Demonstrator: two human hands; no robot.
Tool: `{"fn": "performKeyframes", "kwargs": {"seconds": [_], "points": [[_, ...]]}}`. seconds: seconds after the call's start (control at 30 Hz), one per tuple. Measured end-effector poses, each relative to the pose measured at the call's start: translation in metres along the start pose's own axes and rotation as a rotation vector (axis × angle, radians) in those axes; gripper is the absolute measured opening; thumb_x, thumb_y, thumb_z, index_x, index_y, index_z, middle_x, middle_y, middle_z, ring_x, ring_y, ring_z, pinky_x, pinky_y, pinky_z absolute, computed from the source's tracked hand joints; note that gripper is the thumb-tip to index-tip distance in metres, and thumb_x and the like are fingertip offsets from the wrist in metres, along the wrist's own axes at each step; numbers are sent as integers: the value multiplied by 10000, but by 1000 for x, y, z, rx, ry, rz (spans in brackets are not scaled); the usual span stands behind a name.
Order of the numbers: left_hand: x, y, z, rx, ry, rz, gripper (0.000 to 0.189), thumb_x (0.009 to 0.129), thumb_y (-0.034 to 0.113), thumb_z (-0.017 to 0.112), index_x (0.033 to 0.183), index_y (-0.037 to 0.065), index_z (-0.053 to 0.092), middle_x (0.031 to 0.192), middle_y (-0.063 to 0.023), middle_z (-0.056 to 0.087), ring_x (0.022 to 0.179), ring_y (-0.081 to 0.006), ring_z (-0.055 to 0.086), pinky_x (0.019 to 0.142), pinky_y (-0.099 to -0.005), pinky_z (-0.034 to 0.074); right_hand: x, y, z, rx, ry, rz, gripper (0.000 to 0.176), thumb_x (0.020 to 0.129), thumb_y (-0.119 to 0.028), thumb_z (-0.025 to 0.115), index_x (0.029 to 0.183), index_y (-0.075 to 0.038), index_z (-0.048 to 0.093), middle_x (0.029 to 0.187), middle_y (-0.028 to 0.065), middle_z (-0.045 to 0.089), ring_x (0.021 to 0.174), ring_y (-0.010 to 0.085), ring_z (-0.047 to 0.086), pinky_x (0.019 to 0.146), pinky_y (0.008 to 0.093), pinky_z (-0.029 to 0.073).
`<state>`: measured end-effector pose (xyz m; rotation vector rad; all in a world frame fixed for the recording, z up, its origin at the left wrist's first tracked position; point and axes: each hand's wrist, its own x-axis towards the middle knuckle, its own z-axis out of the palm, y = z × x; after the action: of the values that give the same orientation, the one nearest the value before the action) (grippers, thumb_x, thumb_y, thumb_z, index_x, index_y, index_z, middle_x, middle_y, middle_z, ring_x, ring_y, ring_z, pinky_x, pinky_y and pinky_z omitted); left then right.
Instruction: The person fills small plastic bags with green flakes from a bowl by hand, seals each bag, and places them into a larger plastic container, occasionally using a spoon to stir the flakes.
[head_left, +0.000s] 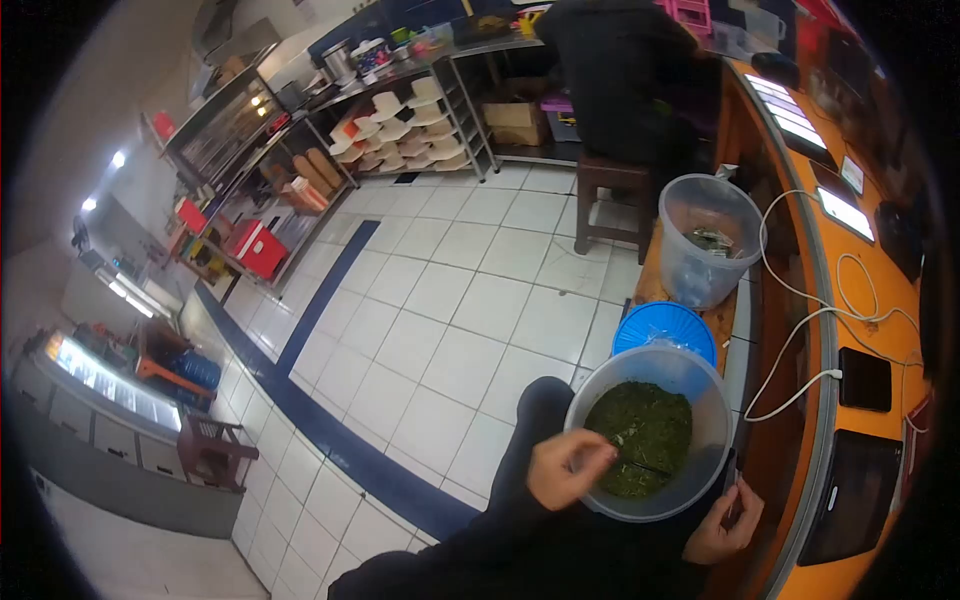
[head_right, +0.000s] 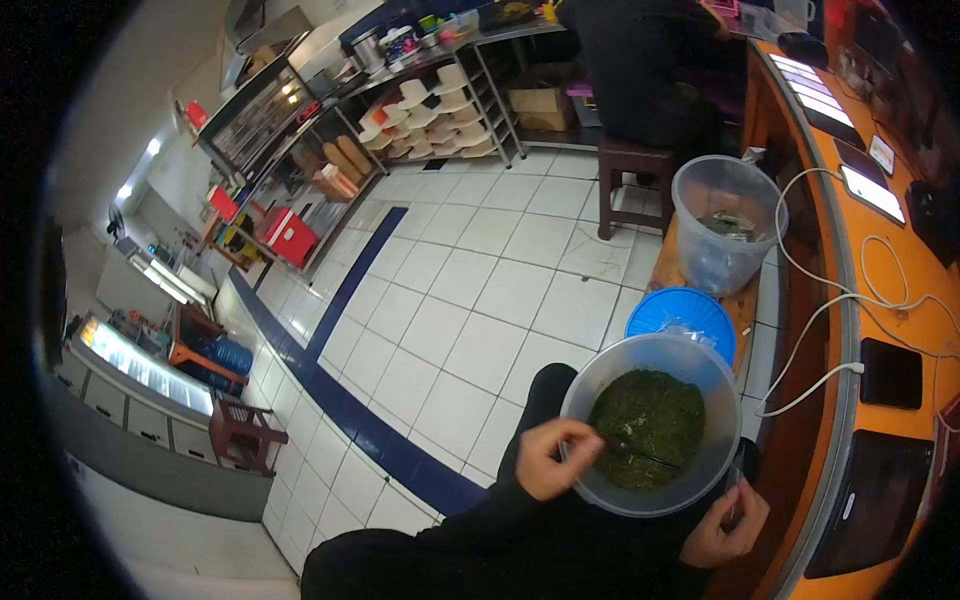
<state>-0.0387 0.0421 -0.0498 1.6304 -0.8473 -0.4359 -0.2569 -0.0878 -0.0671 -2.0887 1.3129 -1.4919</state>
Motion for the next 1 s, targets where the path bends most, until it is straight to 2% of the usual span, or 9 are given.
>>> {"fn": "performKeyframes", "kwargs": {"seconds": [0.1,0.23,0.27,0.33,0.57,0.67,0.73,0.83,1.0], "points": [[-2,29,27,-174,-330,65,219,997,165,726,1139,-2,723,950,-115,756,843,-196,735,761,-321,569,8,-32,5,133,-149,21,196,931,46,685,1113,1,744,999,123,659,808,171,616,587,282,439],[-4,37,55,-327,-358,45,255,1028,225,694,1147,-1,704,958,-124,754,864,-199,743,765,-326,571,5,-47,20,277,-268,-158,244,885,57,717,1119,9,765,1012,158,686,852,267,682,701,347,541],[-4,37,56,-299,-373,-24,271,1038,244,681,1149,-3,694,960,-130,753,877,-200,747,774,-326,572,0,-50,21,302,-273,-92,265,872,61,725,1128,7,771,1016,176,702,927,305,708,786,386,569],[-6,39,56,-275,-355,-100,287,1054,264,656,1127,-13,676,930,-140,741,863,-195,741,769,-321,566,-3,-48,22,327,-303,-87,275,870,60,728,1136,5,771,1029,181,710,949,306,711,794,382,569],[-5,17,43,-206,-339,-51,259,1076,234,602,1108,-15,668,851,-131,697,774,-172,694,709,-335,527,-3,-50,18,353,-532,-35,318,889,48,733,1203,4,763,1094,179,736,982,291,719,828,364,566],[-1,13,40,-115,-387,-65,235,1069,208,595,1088,-18,658,890,-147,696,795,-234,703,725,-369,527,-1,-51,17,383,-575,54,338,896,39,732,1230,-2,757,1073,181,745,969,273,721,838,360,566],[0,10,39,-39,-338,175,218,1057,197,599,1074,-12,658,949,-170,701,858,-326,707,759,-406,537,4,-53,13,339,-628,61,343,907,34,727,1248,-5,749,1069,176,754,972,258,727,841,355,569],[4,5,36,14,-387,231,224,1054,211,604,1075,-2,670,998,-183,700,913,-392,689,783,-440,541,2,-47,15,312,-677,74,352,929,22,714,1279,-7,733,1065,172,768,979,239,741,844,345,572],[11,-6,34,50,-452,286,222,1059,222,598,1081,13,671,990,-172,692,916,-383,692,787,-445,544,4,-39,15,444,-718,187,320,953,2,689,1272,8,716,1088,177,773,1018,246,755,864,335,569]]}}
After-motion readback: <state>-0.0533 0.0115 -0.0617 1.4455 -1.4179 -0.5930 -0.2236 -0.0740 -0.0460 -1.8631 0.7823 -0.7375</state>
